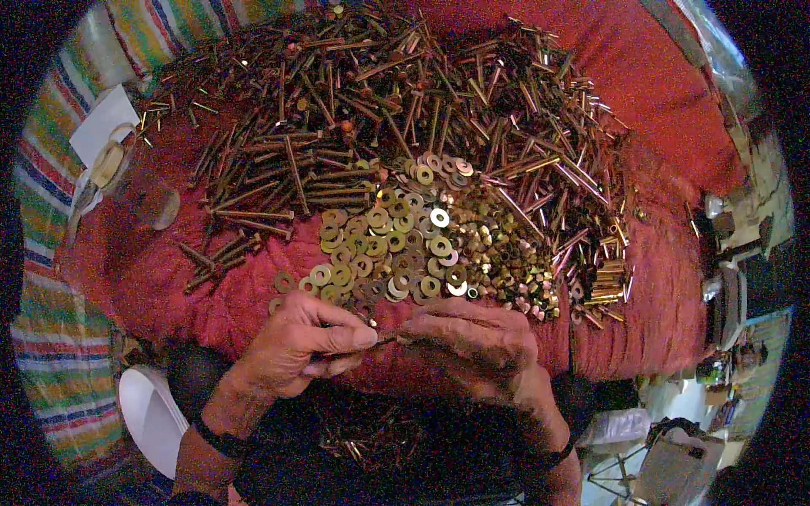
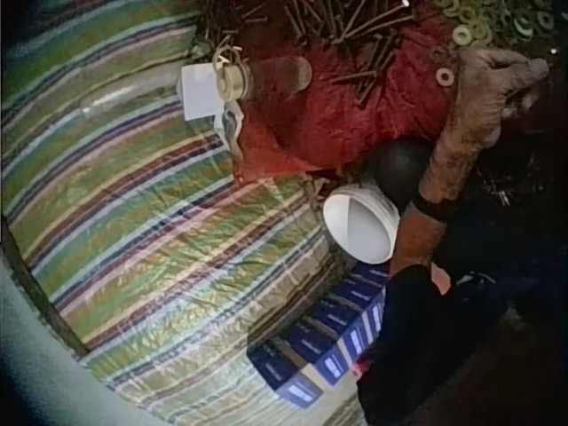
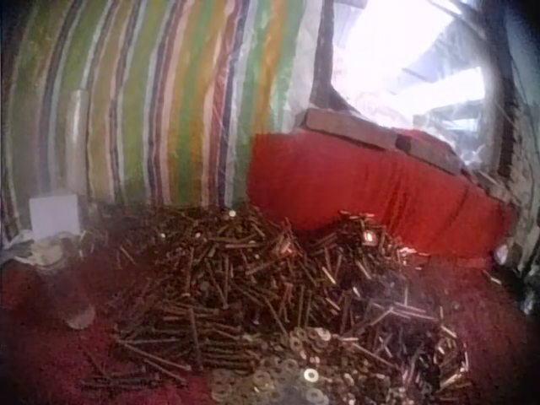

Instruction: The person sits on the floor and repeatedly picks up metal rods and washers from a large pile on a red cloth. They insert washers onto the rods by hand and place the assembled pieces back onto the pile. The process continues throughout the clip with no visible final destination for the assembled items.

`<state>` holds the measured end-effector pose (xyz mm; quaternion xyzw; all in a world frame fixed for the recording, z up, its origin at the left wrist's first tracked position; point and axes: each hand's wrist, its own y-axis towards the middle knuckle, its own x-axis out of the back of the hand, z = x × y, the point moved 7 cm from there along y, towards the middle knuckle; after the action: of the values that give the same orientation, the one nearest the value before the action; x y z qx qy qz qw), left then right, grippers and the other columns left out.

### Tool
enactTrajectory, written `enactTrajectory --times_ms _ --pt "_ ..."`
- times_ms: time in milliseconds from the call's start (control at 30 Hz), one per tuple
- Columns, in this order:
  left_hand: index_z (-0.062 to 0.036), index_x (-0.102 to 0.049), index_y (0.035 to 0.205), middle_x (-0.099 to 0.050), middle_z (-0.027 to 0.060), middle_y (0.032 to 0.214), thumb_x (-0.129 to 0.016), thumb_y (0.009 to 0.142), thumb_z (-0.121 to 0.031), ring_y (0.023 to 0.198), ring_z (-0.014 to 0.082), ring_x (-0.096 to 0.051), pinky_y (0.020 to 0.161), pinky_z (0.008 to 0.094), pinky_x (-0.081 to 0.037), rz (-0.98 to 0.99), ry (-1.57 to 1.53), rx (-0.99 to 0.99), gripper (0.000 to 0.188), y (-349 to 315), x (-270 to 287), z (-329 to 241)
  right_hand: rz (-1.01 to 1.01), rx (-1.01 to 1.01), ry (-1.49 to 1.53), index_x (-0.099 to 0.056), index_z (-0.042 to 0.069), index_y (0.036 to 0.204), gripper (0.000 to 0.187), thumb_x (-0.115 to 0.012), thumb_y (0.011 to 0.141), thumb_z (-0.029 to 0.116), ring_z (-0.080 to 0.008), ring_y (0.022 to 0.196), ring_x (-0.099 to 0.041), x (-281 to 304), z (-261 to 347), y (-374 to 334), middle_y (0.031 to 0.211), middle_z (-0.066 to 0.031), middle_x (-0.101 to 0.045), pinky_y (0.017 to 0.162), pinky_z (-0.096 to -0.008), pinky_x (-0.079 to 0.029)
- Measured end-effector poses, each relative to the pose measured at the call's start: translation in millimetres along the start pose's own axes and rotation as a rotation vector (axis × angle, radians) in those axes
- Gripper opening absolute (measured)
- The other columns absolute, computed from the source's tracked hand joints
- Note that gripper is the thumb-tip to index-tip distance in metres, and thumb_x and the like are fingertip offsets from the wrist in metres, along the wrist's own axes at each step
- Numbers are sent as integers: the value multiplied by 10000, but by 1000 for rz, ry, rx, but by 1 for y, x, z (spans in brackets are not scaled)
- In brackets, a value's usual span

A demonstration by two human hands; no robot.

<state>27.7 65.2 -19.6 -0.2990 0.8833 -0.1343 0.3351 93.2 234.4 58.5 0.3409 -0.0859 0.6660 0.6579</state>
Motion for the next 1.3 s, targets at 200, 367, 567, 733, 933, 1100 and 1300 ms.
enactTrajectory --times_ms 200,367,567,733,933,1100,1300 --pt "9 -786 915 -598 -17 616 -780 945 -199 468 12 -424 416 195 -238 -1 -35 55 210 1 -1 2 -31 -219 119 -752 -19 1028 262 -836 782 12 -237 887 -758 -2 -4 -5 966 -129 -763 747 -350 -611" --pt "53 -774 937 -608 21 625 -748 956 -200 471 38 -440 410 205 -241 -10 8 -13 255 -1 -2 -5 -131 -492 343 -697 -85 1076 178 -735 924 -2 -245 869 -751 -1 -18 -12 1003 -158 -747 765 -366 -628" --pt "73 -767 937 -611 39 625 -734 961 -192 460 50 -438 412 206 -243 -22 69 -74 268 -2 -2 -9 -191 -526 719 -653 -104 1138 216 -683 976 36 -291 857 -762 -10 -27 -12 1011 -212 -735 773 -406 -639" --pt "47 -779 925 -612 18 618 -743 961 -209 464 41 -449 412 202 -250 -30 74 -95 261 -3 0 -11 -204 -581 872 -676 -99 1184 258 -688 970 46 -250 883 -764 -14 -30 -11 1014 -183 -746 779 -336 -599" --pt "8 -785 914 -610 -18 613 -758 961 -220 456 15 -427 410 202 -252 -39 44 -117 234 -3 1 -11 -94 -381 269 -739 -30 1139 286 -761 868 60 -182 821 -723 5 -14 -4 999 -116 -757 748 -299 -563" --pt "13 -763 923 -615 -5 626 -765 950 -188 453 14 -430 401 196 -254 -40 -13 -98 203 -3 -1 -10 -54 -411 165 -760 21 1110 358 -835 761 33 -226 922 -742 0 -17 -12 1013 -109 -755 805 -328 -585" --pt "7 -759 869 -615 3 620 -777 941 -181 449 18 -442 395 193 -255 -5 -38 -15 201 -3 -1 -6 -2 -77 57 -781 103 1127 394 -866 746 46 -241 931 -748 1 -1 -6 1084 -92 -745 783 -334 -605"
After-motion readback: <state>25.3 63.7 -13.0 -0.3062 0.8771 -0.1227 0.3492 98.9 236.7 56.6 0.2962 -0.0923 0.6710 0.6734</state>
